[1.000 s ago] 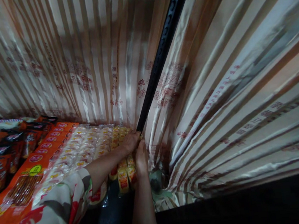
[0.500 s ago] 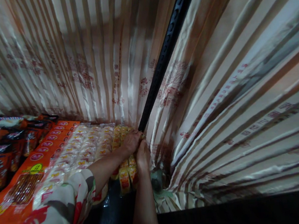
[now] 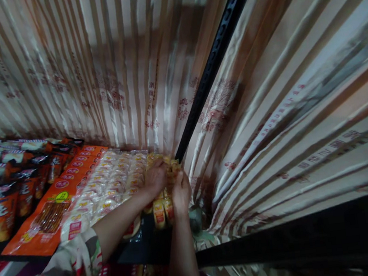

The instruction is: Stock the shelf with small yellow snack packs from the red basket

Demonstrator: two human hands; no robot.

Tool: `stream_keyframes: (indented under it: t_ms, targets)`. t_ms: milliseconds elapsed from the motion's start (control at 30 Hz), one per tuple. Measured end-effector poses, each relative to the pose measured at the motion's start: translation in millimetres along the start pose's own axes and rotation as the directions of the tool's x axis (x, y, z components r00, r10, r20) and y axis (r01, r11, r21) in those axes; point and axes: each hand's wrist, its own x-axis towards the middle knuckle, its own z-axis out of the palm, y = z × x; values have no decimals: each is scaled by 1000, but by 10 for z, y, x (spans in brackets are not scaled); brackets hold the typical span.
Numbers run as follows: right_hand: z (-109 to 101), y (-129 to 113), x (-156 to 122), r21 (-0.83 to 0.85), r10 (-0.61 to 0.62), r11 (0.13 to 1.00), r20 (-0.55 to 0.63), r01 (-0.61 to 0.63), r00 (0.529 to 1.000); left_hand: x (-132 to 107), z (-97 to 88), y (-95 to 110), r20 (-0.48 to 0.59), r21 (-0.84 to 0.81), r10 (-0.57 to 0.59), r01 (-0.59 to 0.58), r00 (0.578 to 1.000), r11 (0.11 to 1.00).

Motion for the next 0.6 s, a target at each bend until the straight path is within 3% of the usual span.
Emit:
stream_keyframes:
  t_ms: [167, 300, 433, 600]
  targets:
    - [-47, -155, -314, -27, -243, 970, -26, 243, 970, -614, -247, -94, -104, 75, -95, 103, 990, 992]
    - [-46, -193, -661, -63, -332, 941, 32, 333, 943, -987, -361, -90, -88, 156, -42, 55, 995, 986]
    - [-34, -90, -1040, -95, -341, 933, 77, 347, 937, -1285, -367, 17, -30, 92, -36, 38, 999, 995]
    - [-94, 103, -1387, -129, -301, 942, 93, 311, 949, -1593, -318, 145, 71, -44, -142, 146, 987, 988]
